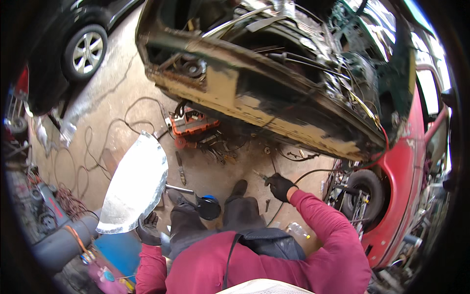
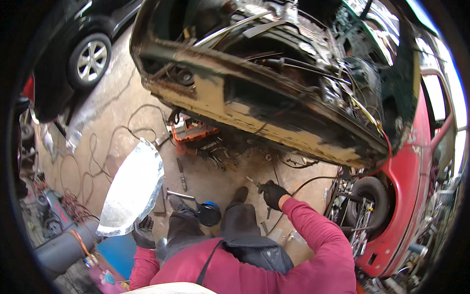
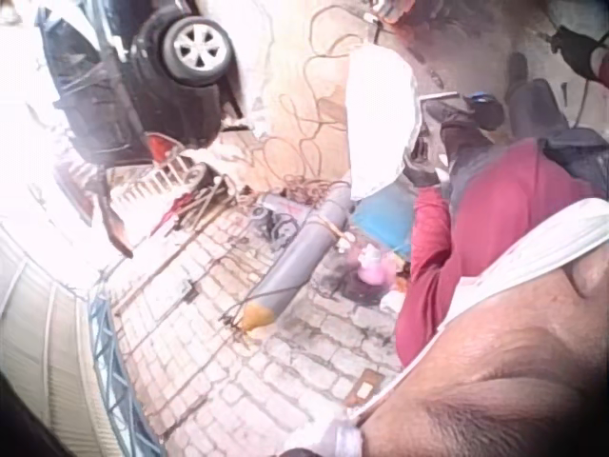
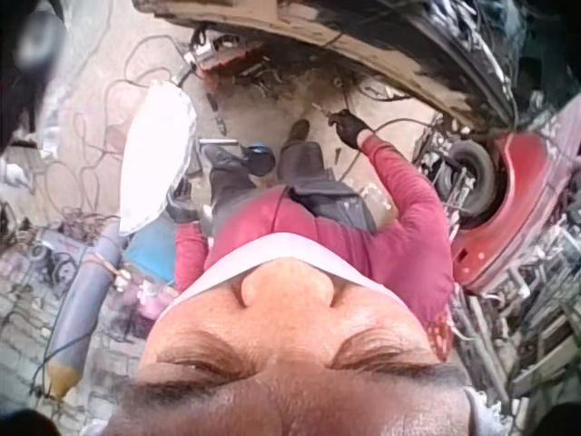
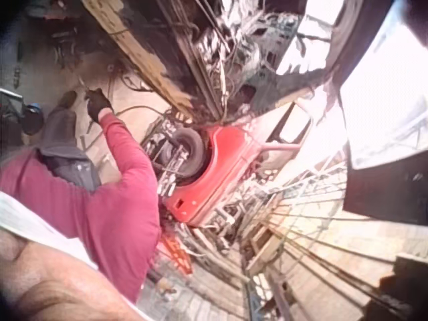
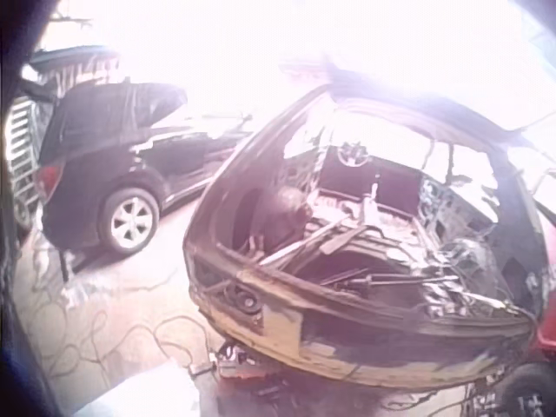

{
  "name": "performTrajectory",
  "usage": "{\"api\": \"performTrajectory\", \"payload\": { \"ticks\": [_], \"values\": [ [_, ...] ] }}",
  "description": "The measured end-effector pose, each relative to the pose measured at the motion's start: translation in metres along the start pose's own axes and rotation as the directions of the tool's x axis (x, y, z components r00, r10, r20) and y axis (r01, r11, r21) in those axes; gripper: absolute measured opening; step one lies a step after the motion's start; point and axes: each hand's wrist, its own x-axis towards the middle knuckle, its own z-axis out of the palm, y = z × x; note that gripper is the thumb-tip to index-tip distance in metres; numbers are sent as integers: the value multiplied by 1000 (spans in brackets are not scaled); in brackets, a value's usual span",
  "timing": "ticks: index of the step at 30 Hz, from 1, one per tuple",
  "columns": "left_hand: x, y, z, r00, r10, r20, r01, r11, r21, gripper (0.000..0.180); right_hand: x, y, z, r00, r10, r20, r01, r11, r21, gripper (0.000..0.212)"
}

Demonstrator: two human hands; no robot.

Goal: The person sits on the floor and uses a hammer and dolly to shape a curved metal sheet. They repeatedly strike the sheet, flip it, and test its fit against a car hood before removing it.

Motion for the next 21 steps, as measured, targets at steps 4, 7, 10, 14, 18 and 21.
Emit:
{"api": "performTrajectory", "payload": {
  "ticks": [4,7,10,14,18,21],
  "values": [
    [-58,71,43,981,116,158,-118,993,2,38,-42,-39,-65,940,-113,-322,122,992,9,28],
    [-105,99,79,887,403,225,-392,915,-94,39,-61,-39,-99,859,-189,-475,252,965,71,30],
    [-128,126,95,761,514,396,-492,855,-166,43,-98,-35,-140,780,-279,-559,401,910,106,37],
    [-181,152,165,540,575,614,-534,798,-278,40,-144,-6,-176,716,-276,-641,439,893,105,39],
    [-221,153,230,403,594,696,-518,775,-361,42,-188,-2,-217,585,-228,-778,451,889,79,42],
    [-239,139,286,281,614,738,-626,700,-344,43,-206,16,-249,419,-248,-874,407,911,-64,47]
  ]
}}
